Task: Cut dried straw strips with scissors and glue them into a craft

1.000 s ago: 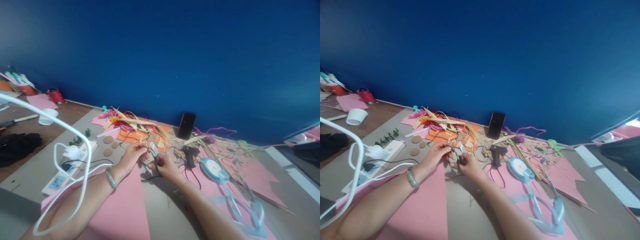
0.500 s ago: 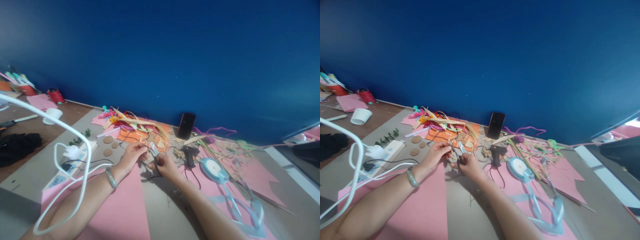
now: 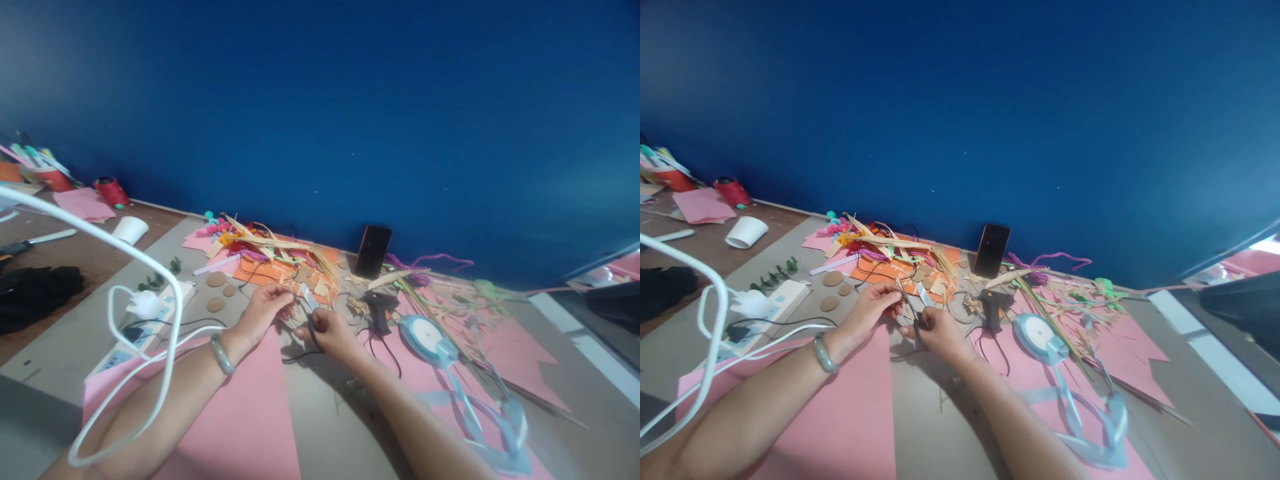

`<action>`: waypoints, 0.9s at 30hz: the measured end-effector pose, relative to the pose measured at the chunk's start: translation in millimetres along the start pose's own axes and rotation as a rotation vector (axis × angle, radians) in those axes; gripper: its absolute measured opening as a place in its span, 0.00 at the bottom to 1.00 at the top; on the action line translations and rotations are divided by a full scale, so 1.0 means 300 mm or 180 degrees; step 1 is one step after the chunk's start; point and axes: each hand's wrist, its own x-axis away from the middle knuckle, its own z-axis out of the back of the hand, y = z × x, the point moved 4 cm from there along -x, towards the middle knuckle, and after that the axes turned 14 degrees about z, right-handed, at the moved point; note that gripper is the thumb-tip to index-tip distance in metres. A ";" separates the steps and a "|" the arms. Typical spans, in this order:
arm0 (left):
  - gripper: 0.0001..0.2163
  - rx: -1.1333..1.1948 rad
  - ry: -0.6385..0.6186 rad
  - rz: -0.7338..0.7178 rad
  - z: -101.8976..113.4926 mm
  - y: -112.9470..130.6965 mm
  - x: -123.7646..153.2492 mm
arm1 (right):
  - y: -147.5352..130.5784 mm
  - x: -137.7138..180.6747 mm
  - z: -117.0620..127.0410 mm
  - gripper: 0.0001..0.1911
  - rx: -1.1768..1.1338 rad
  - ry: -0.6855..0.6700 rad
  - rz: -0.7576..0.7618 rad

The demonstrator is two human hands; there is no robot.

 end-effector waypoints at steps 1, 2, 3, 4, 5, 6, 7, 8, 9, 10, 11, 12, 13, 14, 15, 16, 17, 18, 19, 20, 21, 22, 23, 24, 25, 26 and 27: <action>0.09 0.0007 0.0009 0.0001 -0.001 0.002 0.001 | 0.001 0.000 0.001 0.25 0.0017 -0.0012 -0.0007; 0.09 0.0015 0.0013 0.0006 -0.001 0.003 0.003 | 0.001 0.000 0.002 0.25 0.0046 -0.0011 -0.0010; 0.09 0.0021 0.0013 0.0012 -0.002 0.004 0.003 | 0.000 0.000 0.004 0.25 0.0080 -0.0004 -0.0010; 0.09 0.0024 0.0011 0.0017 -0.002 0.004 0.004 | -0.001 0.000 0.006 0.26 0.0116 0.0008 -0.0009; 0.09 0.0025 0.0006 0.0018 -0.002 0.004 0.004 | -0.003 0.000 0.008 0.26 0.0151 0.0015 -0.0012; 0.09 0.0022 -0.0008 0.0019 -0.003 0.004 0.003 | -0.006 0.000 0.010 0.26 0.0181 0.0020 -0.0019; 0.09 0.0020 -0.0026 0.0021 -0.003 0.003 0.003 | -0.009 0.000 0.012 0.26 0.0206 0.0022 -0.0028; 0.09 0.0020 -0.0038 0.0023 -0.003 0.003 0.002 | -0.013 0.001 0.013 0.26 0.0228 0.0024 -0.0038; 0.09 0.0026 -0.0041 0.0027 -0.003 0.002 0.001 | -0.017 0.001 0.015 0.26 0.0248 0.0021 -0.0052; 0.09 0.0030 -0.0040 0.0032 -0.003 0.002 0.001 | -0.021 0.001 0.017 0.26 0.0268 0.0020 -0.0065; 0.10 0.0034 -0.0037 0.0033 -0.004 0.002 0.001 | -0.023 0.002 0.018 0.26 0.0285 0.0010 -0.0075; 0.10 0.0040 -0.0033 0.0032 -0.004 0.002 0.001 | -0.026 0.002 0.019 0.26 0.0301 -0.0001 -0.0081; 0.10 0.0042 -0.0033 0.0032 -0.004 0.001 0.002 | -0.027 0.003 0.020 0.26 0.0320 -0.0011 -0.0081; 0.10 0.0039 -0.0035 0.0031 -0.004 0.001 0.002 | -0.027 0.003 0.021 0.25 0.0341 -0.0015 -0.0076; 0.11 0.0032 -0.0039 0.0033 -0.004 0.001 0.003 | -0.026 0.004 0.022 0.25 0.0362 -0.0017 -0.0069; 0.11 0.0024 -0.0034 0.0034 -0.003 0.000 0.003 | -0.024 0.004 0.023 0.25 0.0381 -0.0015 -0.0063; 0.11 0.0012 -0.0028 0.0039 -0.002 -0.001 0.003 | -0.020 0.005 0.024 0.25 0.0393 -0.0017 -0.0059; 0.11 -0.0001 -0.0019 0.0041 -0.001 -0.002 0.003 | -0.016 0.005 0.024 0.25 0.0399 -0.0020 -0.0058; 0.11 -0.0009 -0.0011 0.0039 0.000 -0.003 0.003 | -0.010 0.005 0.025 0.25 0.0396 -0.0026 -0.0056; 0.11 -0.0015 -0.0013 0.0040 0.001 -0.003 0.003 | -0.005 0.005 0.025 0.24 0.0385 -0.0031 -0.0052; 0.11 -0.0018 -0.0023 0.0044 0.001 -0.002 0.003 | 0.001 0.005 0.026 0.24 0.0367 -0.0029 -0.0040; 0.11 -0.0018 -0.0035 0.0045 0.000 -0.001 0.004 | 0.005 0.004 0.027 0.23 0.0341 -0.0019 -0.0020; 0.11 -0.0019 -0.0046 0.0048 -0.001 0.001 0.005 | 0.009 0.003 0.029 0.23 0.0306 -0.0005 0.0003; 0.11 -0.0022 -0.0052 0.0056 -0.003 0.004 0.006 | 0.012 0.001 0.030 0.23 0.0263 0.0012 0.0032; 0.11 -0.0031 -0.0060 0.0071 -0.005 0.006 0.007 | 0.014 -0.001 0.031 0.23 0.0221 0.0027 0.0064; 0.11 -0.0038 -0.0062 0.0079 -0.007 0.008 0.008 | 0.014 -0.002 0.032 0.23 0.0191 0.0039 0.0095; 0.11 -0.0042 -0.0060 0.0080 -0.009 0.010 0.009 | 0.014 -0.003 0.033 0.23 0.0180 0.0044 0.0123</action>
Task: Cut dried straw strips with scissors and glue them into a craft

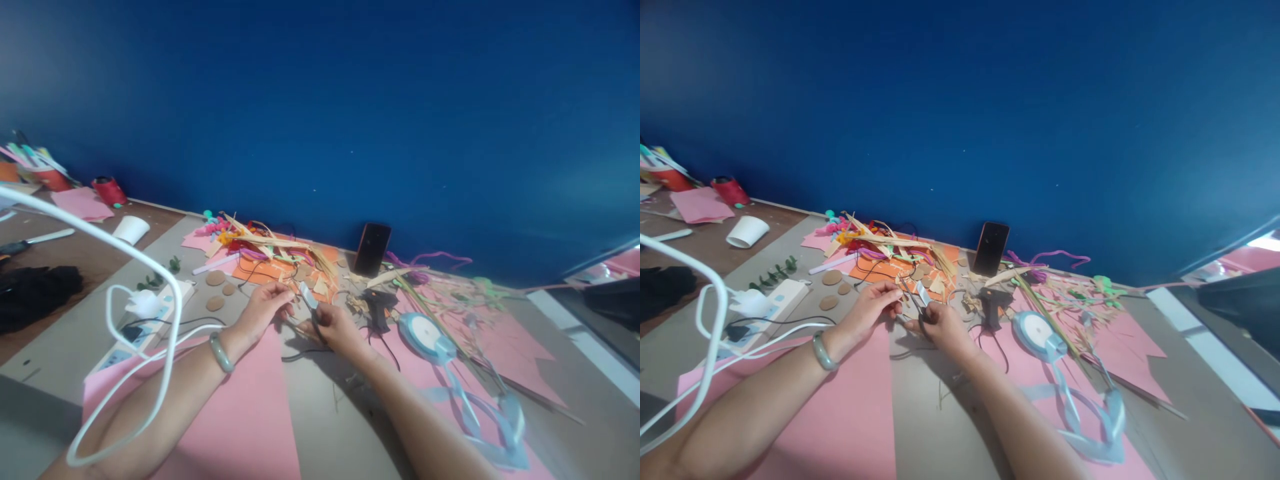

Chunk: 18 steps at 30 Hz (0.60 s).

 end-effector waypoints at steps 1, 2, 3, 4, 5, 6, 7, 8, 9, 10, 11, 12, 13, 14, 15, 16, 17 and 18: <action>0.11 -0.0004 0.0001 -0.0007 -0.001 0.001 0.000 | -0.001 -0.001 0.000 0.23 0.0007 0.0001 0.0026; 0.10 -0.0008 0.0006 -0.0022 -0.001 0.001 -0.001 | -0.003 -0.002 -0.001 0.23 0.0025 -0.0005 0.0050; 0.10 -0.0021 0.0019 -0.0042 0.000 0.000 -0.002 | -0.005 -0.002 -0.002 0.23 0.0048 -0.0014 0.0069; 0.10 -0.0049 0.0035 -0.0056 0.003 -0.002 -0.004 | -0.008 -0.001 -0.003 0.23 0.0068 -0.0022 0.0081; 0.09 -0.0091 0.0049 -0.0054 0.006 -0.006 -0.006 | -0.009 -0.001 -0.005 0.23 0.0082 -0.0032 0.0086; 0.09 -0.0141 0.0057 -0.0036 0.009 -0.010 -0.008 | -0.010 0.000 -0.006 0.23 0.0091 -0.0046 0.0086; 0.09 -0.0188 0.0056 -0.0015 0.012 -0.013 -0.009 | -0.010 0.001 -0.008 0.22 0.0102 -0.0061 0.0077; 0.09 -0.0227 0.0046 0.0008 0.014 -0.016 -0.010 | -0.010 0.001 -0.009 0.22 0.0113 -0.0080 0.0063; 0.10 -0.0253 0.0032 0.0025 0.016 -0.018 -0.011 | -0.008 0.002 -0.010 0.22 0.0124 -0.0105 0.0048; 0.10 -0.0268 0.0024 0.0032 0.017 -0.019 -0.011 | -0.006 0.002 -0.011 0.22 0.0129 -0.0129 0.0034; 0.10 -0.0279 0.0018 0.0027 0.018 -0.019 -0.010 | -0.004 0.002 -0.011 0.22 0.0125 -0.0148 0.0022; 0.10 -0.0289 0.0011 0.0020 0.018 -0.019 -0.010 | -0.002 0.002 -0.012 0.22 0.0110 -0.0156 0.0015; 0.10 -0.0296 0.0007 0.0013 0.018 -0.019 -0.010 | 0.000 0.003 -0.012 0.22 0.0085 -0.0157 0.0014; 0.10 -0.0301 0.0010 0.0004 0.017 -0.018 -0.011 | 0.001 0.003 -0.012 0.23 0.0058 -0.0155 0.0015; 0.10 -0.0302 0.0010 -0.0006 0.017 -0.018 -0.011 | 0.001 0.003 -0.011 0.23 0.0032 -0.0152 0.0013; 0.10 -0.0290 0.0013 -0.0024 0.016 -0.016 -0.012 | 0.001 0.003 -0.011 0.23 0.0011 -0.0155 0.0011; 0.10 -0.0268 0.0018 -0.0047 0.015 -0.015 -0.012 | 0.000 0.003 -0.011 0.24 -0.0002 -0.0163 0.0005; 0.10 -0.0244 0.0018 -0.0072 0.014 -0.013 -0.012 | -0.001 0.003 -0.011 0.24 -0.0005 -0.0168 -0.0005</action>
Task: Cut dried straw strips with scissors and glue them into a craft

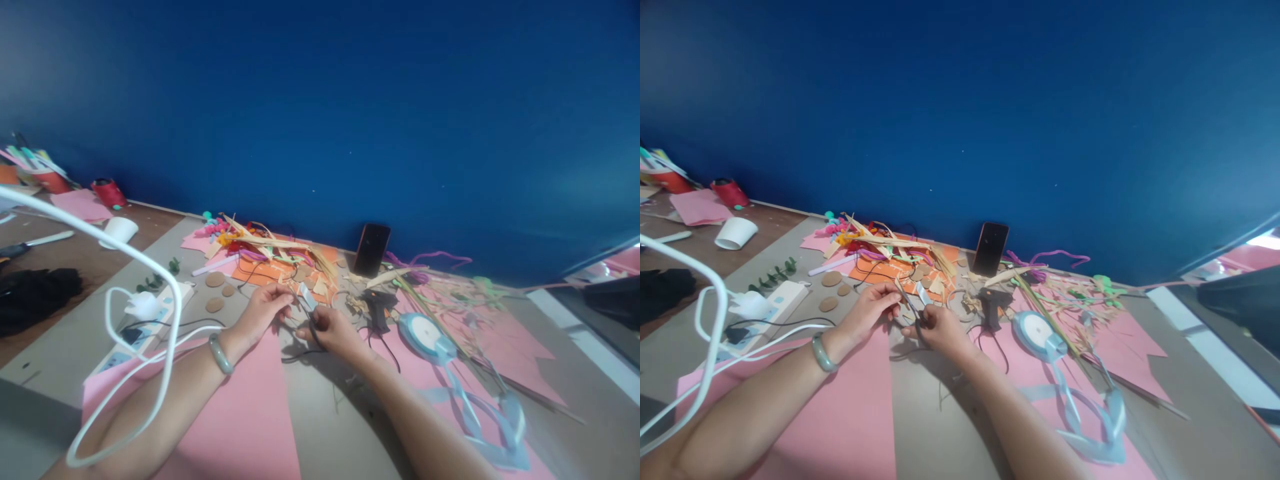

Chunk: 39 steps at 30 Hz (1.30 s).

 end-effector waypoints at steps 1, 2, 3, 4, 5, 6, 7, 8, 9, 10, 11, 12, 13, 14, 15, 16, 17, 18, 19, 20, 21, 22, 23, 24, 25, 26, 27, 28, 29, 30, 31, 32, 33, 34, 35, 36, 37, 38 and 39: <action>0.10 0.0022 -0.0004 -0.0020 -0.001 0.002 0.001 | -0.001 0.000 0.000 0.25 0.0003 -0.0006 -0.0010; 0.10 0.0037 -0.0017 -0.0027 -0.002 0.004 0.002 | -0.002 0.000 0.001 0.25 0.0007 -0.0012 -0.0016; 0.10 0.0045 -0.0030 -0.0025 -0.004 0.005 0.003 | -0.004 0.000 0.001 0.25 0.0011 -0.0013 -0.0017; 0.10 0.0042 -0.0038 -0.0019 -0.005 0.006 0.004 | -0.004 -0.001 0.002 0.26 0.0014 -0.0007 -0.0019; 0.10 0.0030 -0.0045 -0.0006 -0.006 0.007 0.005 | -0.005 -0.001 0.002 0.26 0.0011 0.0003 -0.0022; 0.10 0.0023 -0.0044 0.0000 -0.006 0.007 0.006 | -0.005 0.000 0.002 0.26 0.0004 0.0013 -0.0028; 0.10 0.0019 -0.0037 0.0002 -0.006 0.008 0.006 | -0.005 0.000 0.002 0.26 -0.0006 0.0020 -0.0041; 0.10 0.0016 -0.0027 0.0002 -0.006 0.007 0.007 | -0.005 0.000 0.002 0.26 -0.0012 0.0022 -0.0062; 0.11 0.0015 -0.0017 0.0000 -0.006 0.007 0.007 | -0.004 0.001 0.002 0.26 -0.0015 0.0019 -0.0085; 0.11 0.0014 -0.0012 0.0001 -0.006 0.007 0.006 | -0.004 0.002 0.002 0.26 -0.0012 0.0018 -0.0104; 0.11 0.0011 -0.0012 0.0005 -0.006 0.007 0.006 | -0.004 0.002 0.003 0.26 -0.0001 0.0025 -0.0116; 0.11 0.0010 -0.0015 0.0005 -0.006 0.007 0.006 | -0.004 0.003 0.005 0.26 0.0009 0.0038 -0.0118; 0.11 0.0007 -0.0027 0.0007 -0.007 0.007 0.006 | -0.004 0.003 0.007 0.26 0.0016 0.0054 -0.0111; 0.11 0.0008 -0.0035 0.0007 -0.008 0.008 0.006 | -0.003 0.003 0.009 0.25 0.0016 0.0069 -0.0095; 0.11 0.0007 -0.0039 0.0012 -0.008 0.008 0.007 | -0.002 0.002 0.012 0.25 0.0008 0.0079 -0.0072; 0.11 0.0005 -0.0039 0.0023 -0.009 0.008 0.007 | -0.001 0.002 0.015 0.24 -0.0009 0.0086 -0.0046; 0.12 0.0006 -0.0041 0.0038 -0.009 0.008 0.008 | 0.001 0.001 0.017 0.24 -0.0034 0.0087 -0.0018; 0.12 0.0010 -0.0050 0.0056 -0.010 0.009 0.010 | 0.002 0.000 0.020 0.23 -0.0059 0.0092 0.0008; 0.12 0.0020 -0.0063 0.0073 -0.011 0.010 0.011 | 0.004 0.000 0.023 0.23 -0.0077 0.0096 0.0030; 0.12 0.0033 -0.0078 0.0071 -0.012 0.012 0.013 | 0.005 -0.001 0.025 0.23 -0.0088 0.0098 0.0044; 0.12 0.0046 -0.0093 0.0052 -0.013 0.017 0.016 | 0.006 -0.002 0.027 0.23 -0.0091 0.0094 0.0047; 0.12 0.0061 -0.0091 0.0028 -0.013 0.022 0.018 | 0.006 -0.003 0.027 0.23 -0.0090 0.0091 0.0040; 0.12 0.0071 -0.0081 0.0006 -0.013 0.028 0.021 | 0.004 -0.004 0.028 0.23 -0.0094 0.0100 0.0025; 0.12 0.0079 -0.0068 -0.0005 -0.013 0.034 0.023 | 0.000 -0.004 0.028 0.23 -0.0119 0.0127 0.0005; 0.12 0.0089 -0.0061 -0.0005 -0.013 0.038 0.025 | -0.005 -0.005 0.029 0.23 -0.0183 0.0176 -0.0018; 0.12 0.0093 -0.0056 0.0008 -0.013 0.040 0.025 | -0.014 -0.005 0.031 0.23 -0.0290 0.0250 -0.0039; 0.12 0.0082 -0.0055 0.0031 -0.014 0.039 0.025 | -0.025 -0.006 0.034 0.23 -0.0431 0.0343 -0.0052; 0.11 0.0057 -0.0064 0.0059 -0.014 0.037 0.025 | -0.038 -0.006 0.038 0.23 -0.0592 0.0438 -0.0060; 0.11 0.0020 -0.0083 0.0092 -0.015 0.032 0.024 | -0.052 -0.006 0.042 0.22 -0.0750 0.0521 -0.0063; 0.10 -0.0036 -0.0113 0.0130 -0.017 0.027 0.024 | -0.067 -0.005 0.047 0.21 -0.0876 0.0587 -0.0062; 0.09 -0.0111 -0.0157 0.0153 -0.019 0.022 0.024 | -0.080 -0.005 0.052 0.20 -0.0955 0.0624 -0.0063; 0.08 -0.0204 -0.0216 0.0155 -0.023 0.019 0.025 | -0.091 -0.004 0.055 0.19 -0.0988 0.0640 -0.0070; 0.08 -0.0314 -0.0274 0.0128 -0.027 0.019 0.027 | -0.099 -0.002 0.058 0.19 -0.0998 0.0643 -0.0091; 0.07 -0.0443 -0.0326 0.0079 -0.031 0.021 0.031 | -0.103 -0.001 0.058 0.19 -0.0994 0.0634 -0.0118; 0.07 -0.0578 -0.0374 0.0021 -0.036 0.025 0.035 | -0.105 0.000 0.057 0.19 -0.0988 0.0622 -0.0138; 0.06 -0.0699 -0.0416 -0.0036 -0.040 0.030 0.040 | -0.104 0.001 0.055 0.19 -0.0988 0.0606 -0.0148; 0.06 -0.0803 -0.0455 -0.0077 -0.043 0.034 0.044 | -0.103 0.002 0.052 0.19 -0.0997 0.0593 -0.0142; 0.06 -0.0889 -0.0491 -0.0101 -0.046 0.036 0.046 | -0.100 0.002 0.049 0.19 -0.1011 0.0586 -0.0123; 0.06 -0.0961 -0.0527 -0.0106 -0.049 0.036 0.048 | -0.097 0.003 0.045 0.19 -0.1032 0.0575 -0.0101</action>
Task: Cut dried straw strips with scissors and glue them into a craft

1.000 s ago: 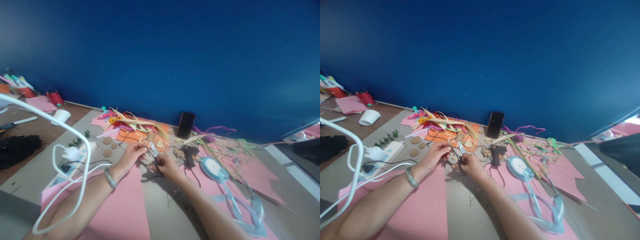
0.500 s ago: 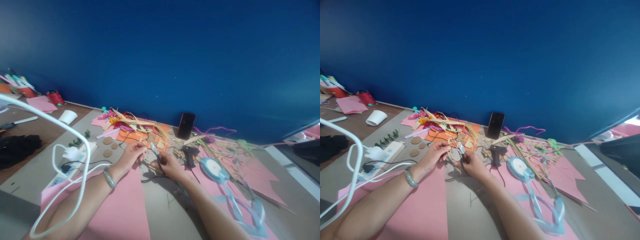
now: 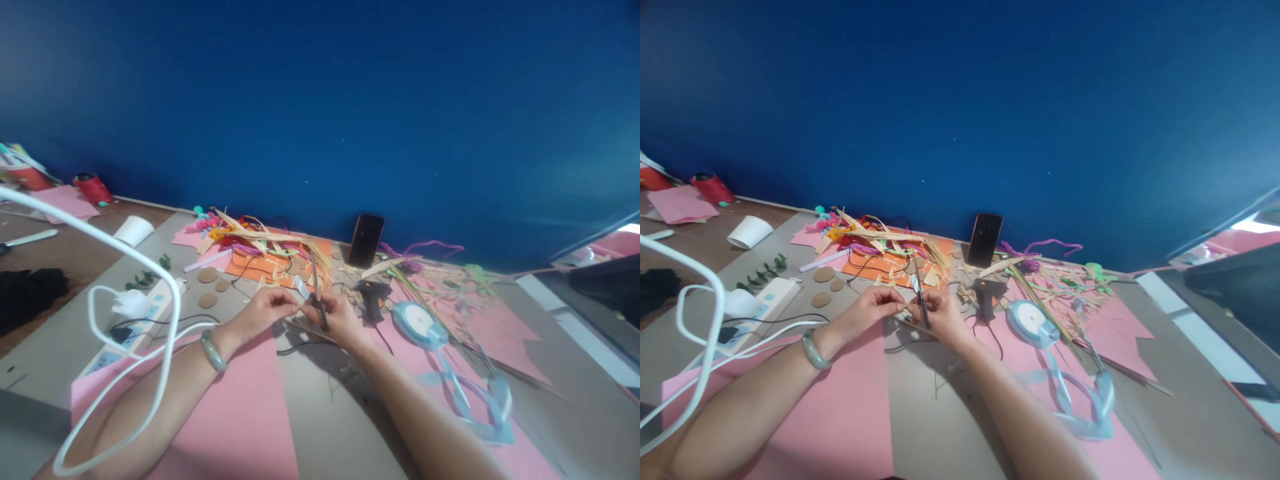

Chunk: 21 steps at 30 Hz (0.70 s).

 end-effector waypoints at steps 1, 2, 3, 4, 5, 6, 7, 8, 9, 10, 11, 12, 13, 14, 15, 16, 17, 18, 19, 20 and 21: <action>0.06 -0.0058 -0.0036 0.0008 -0.002 -0.001 0.000 | 0.004 0.001 -0.003 0.19 -0.0031 -0.0019 0.0014; 0.06 -0.0105 -0.0064 0.0025 -0.004 -0.004 -0.001 | 0.009 0.001 -0.005 0.19 -0.0069 -0.0044 0.0019; 0.06 -0.0145 -0.0085 0.0050 -0.006 -0.008 -0.003 | 0.013 0.002 -0.008 0.19 -0.0100 -0.0072 0.0022; 0.06 -0.0172 -0.0097 0.0081 -0.007 -0.012 -0.005 | 0.017 0.002 -0.010 0.19 -0.0112 -0.0095 0.0024; 0.06 -0.0181 -0.0090 0.0108 -0.007 -0.015 -0.006 | 0.021 0.003 -0.012 0.19 -0.0105 -0.0108 0.0028; 0.06 -0.0175 -0.0066 0.0129 -0.006 -0.017 -0.006 | 0.024 0.003 -0.014 0.18 -0.0083 -0.0117 0.0033; 0.06 -0.0155 -0.0029 0.0141 -0.004 -0.017 -0.006 | 0.027 0.004 -0.015 0.18 -0.0052 -0.0116 0.0034; 0.06 -0.0129 0.0013 0.0148 -0.002 -0.015 -0.005 | 0.029 0.004 -0.016 0.17 -0.0023 -0.0105 0.0026; 0.06 -0.0095 0.0056 0.0153 0.001 -0.013 -0.004 | 0.030 0.005 -0.018 0.17 -0.0005 -0.0092 0.0007; 0.07 -0.0043 0.0077 0.0167 0.003 -0.012 -0.003 | 0.030 0.005 -0.020 0.18 -0.0004 -0.0078 -0.0021; 0.08 0.0046 0.0071 0.0191 0.003 -0.011 -0.003 | 0.029 0.006 -0.021 0.18 -0.0018 -0.0046 -0.0044; 0.09 0.0183 0.0044 0.0218 0.003 -0.010 -0.003 | 0.025 0.006 -0.022 0.19 -0.0045 -0.0003 -0.0058; 0.10 0.0354 -0.0008 0.0244 0.001 -0.010 -0.004 | 0.020 0.007 -0.022 0.19 -0.0076 0.0059 -0.0057; 0.11 0.0541 -0.0075 0.0264 -0.002 -0.011 -0.005 | 0.014 0.007 -0.022 0.20 -0.0098 0.0118 -0.0044; 0.11 0.0713 -0.0153 0.0274 -0.007 -0.011 -0.007 | 0.006 0.007 -0.021 0.20 -0.0100 0.0175 -0.0020; 0.12 0.0840 -0.0226 0.0275 -0.013 -0.011 -0.008 | 0.000 0.007 -0.020 0.20 -0.0085 0.0232 0.0011; 0.12 0.0909 -0.0281 0.0273 -0.018 -0.011 -0.008 | -0.006 0.008 -0.019 0.20 -0.0062 0.0278 0.0038; 0.12 0.0938 -0.0312 0.0276 -0.022 -0.011 -0.008 | -0.009 0.009 -0.018 0.20 -0.0045 0.0312 0.0056; 0.11 0.0951 -0.0315 0.0287 -0.025 -0.013 -0.009 | -0.009 0.010 -0.018 0.20 -0.0046 0.0344 0.0074; 0.11 0.0965 -0.0290 0.0308 -0.025 -0.015 -0.009 | -0.009 0.011 -0.019 0.19 -0.0064 0.0376 0.0095; 0.11 0.0993 -0.0246 0.0341 -0.024 -0.019 -0.010 | -0.006 0.012 -0.019 0.19 -0.0091 0.0413 0.0117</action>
